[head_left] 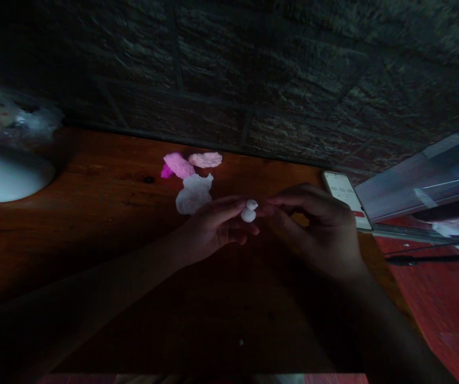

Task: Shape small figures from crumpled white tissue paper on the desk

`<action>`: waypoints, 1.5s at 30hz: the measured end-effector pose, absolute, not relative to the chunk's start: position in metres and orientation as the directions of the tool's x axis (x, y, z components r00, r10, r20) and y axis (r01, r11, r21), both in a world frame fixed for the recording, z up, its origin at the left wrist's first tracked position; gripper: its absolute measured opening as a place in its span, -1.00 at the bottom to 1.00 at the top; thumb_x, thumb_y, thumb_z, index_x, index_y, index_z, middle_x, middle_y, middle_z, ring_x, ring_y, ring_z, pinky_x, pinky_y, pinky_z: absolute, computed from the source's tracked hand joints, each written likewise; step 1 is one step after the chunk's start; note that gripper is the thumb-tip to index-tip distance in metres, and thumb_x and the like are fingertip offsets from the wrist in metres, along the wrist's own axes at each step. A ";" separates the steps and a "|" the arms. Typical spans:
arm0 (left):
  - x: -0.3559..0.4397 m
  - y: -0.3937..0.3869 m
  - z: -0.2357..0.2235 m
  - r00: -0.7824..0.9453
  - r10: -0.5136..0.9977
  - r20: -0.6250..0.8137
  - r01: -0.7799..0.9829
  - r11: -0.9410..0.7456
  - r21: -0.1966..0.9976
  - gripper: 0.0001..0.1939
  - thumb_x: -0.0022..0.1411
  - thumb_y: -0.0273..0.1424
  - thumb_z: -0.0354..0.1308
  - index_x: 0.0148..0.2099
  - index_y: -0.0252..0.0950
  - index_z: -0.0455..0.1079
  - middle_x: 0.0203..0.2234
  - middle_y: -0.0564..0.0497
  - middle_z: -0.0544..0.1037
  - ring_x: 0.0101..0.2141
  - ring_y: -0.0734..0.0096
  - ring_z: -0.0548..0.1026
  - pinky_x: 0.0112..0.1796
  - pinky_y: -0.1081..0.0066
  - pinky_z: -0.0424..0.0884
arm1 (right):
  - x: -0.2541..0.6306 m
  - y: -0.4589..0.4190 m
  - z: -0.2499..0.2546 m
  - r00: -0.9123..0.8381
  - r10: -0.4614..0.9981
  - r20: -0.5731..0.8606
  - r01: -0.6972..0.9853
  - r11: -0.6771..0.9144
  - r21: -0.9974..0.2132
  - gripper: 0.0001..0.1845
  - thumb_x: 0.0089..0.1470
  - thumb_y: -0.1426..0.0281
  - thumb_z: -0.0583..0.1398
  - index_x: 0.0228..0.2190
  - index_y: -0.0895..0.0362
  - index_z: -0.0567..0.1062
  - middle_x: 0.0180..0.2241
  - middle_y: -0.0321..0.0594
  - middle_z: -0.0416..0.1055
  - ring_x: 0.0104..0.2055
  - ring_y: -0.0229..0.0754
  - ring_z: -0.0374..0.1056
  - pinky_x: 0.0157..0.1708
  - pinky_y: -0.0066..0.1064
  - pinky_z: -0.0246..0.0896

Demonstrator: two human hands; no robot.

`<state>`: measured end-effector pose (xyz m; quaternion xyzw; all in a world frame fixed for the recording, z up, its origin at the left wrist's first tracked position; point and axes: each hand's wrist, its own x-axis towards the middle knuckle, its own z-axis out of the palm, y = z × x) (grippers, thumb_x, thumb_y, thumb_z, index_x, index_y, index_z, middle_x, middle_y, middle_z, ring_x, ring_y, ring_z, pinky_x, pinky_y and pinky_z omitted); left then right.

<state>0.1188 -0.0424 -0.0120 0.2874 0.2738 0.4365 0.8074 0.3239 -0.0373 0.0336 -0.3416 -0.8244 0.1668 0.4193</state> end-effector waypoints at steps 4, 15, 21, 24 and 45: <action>0.119 -0.042 -0.014 0.497 0.854 -0.152 -0.539 0.441 0.717 -0.87 0.32 -0.34 0.31 -0.18 -0.31 0.59 -0.33 -0.02 0.62 -0.41 0.45 0.60 -0.47 0.55 0.46 | 0.324 -0.035 0.034 -0.498 0.645 0.580 0.381 0.763 -0.522 -0.77 0.23 0.52 0.32 -0.11 0.02 0.66 -0.27 -0.22 0.63 -0.24 -0.18 0.55 -0.26 -0.36 0.48; 0.120 -0.043 -0.014 0.508 0.851 -0.134 -0.493 0.415 0.764 -0.78 0.25 -0.27 0.38 -0.20 -0.34 0.57 -0.36 0.00 0.58 -0.41 0.44 0.58 -0.49 0.53 0.42 | 0.324 -0.036 0.033 -0.520 0.651 0.553 0.401 0.758 -0.515 -0.84 0.22 0.52 0.34 -0.16 0.09 0.64 -0.27 -0.23 0.63 -0.25 -0.22 0.55 -0.24 -0.42 0.46; 0.120 -0.042 -0.011 0.506 0.851 -0.141 -0.495 0.420 0.761 -0.80 0.24 -0.32 0.39 -0.17 -0.34 0.54 -0.37 0.03 0.58 -0.41 0.46 0.60 -0.51 0.58 0.46 | 0.323 -0.041 0.032 -0.376 0.816 0.439 0.302 0.556 -0.774 -0.92 0.22 0.44 0.36 -0.21 0.08 0.63 -0.31 -0.29 0.63 -0.31 -0.29 0.55 -0.31 -0.49 0.46; 0.119 -0.043 -0.009 0.482 0.868 -0.119 -0.422 0.350 0.836 -0.78 0.31 -0.32 0.30 -0.06 -0.31 0.50 -0.31 0.01 0.60 -0.39 0.41 0.63 -0.48 0.51 0.49 | 0.322 -0.041 0.032 -0.291 0.892 0.346 0.188 0.408 -0.894 -0.89 0.19 0.45 0.38 -0.22 0.05 0.65 -0.33 -0.33 0.64 -0.40 -0.33 0.54 -0.40 -0.54 0.45; 0.120 -0.056 -0.016 0.120 0.790 0.601 0.431 -0.587 0.686 -0.87 0.41 -0.42 0.21 -0.05 -0.34 0.50 -0.45 0.07 0.60 -0.49 0.53 0.50 -0.44 0.51 0.43 | 0.315 -0.033 0.022 -0.355 0.934 0.037 0.053 0.059 -0.997 -0.89 0.09 0.37 0.43 -0.27 0.07 0.73 -0.38 -0.27 0.67 -0.45 -0.34 0.48 -0.43 -0.53 0.43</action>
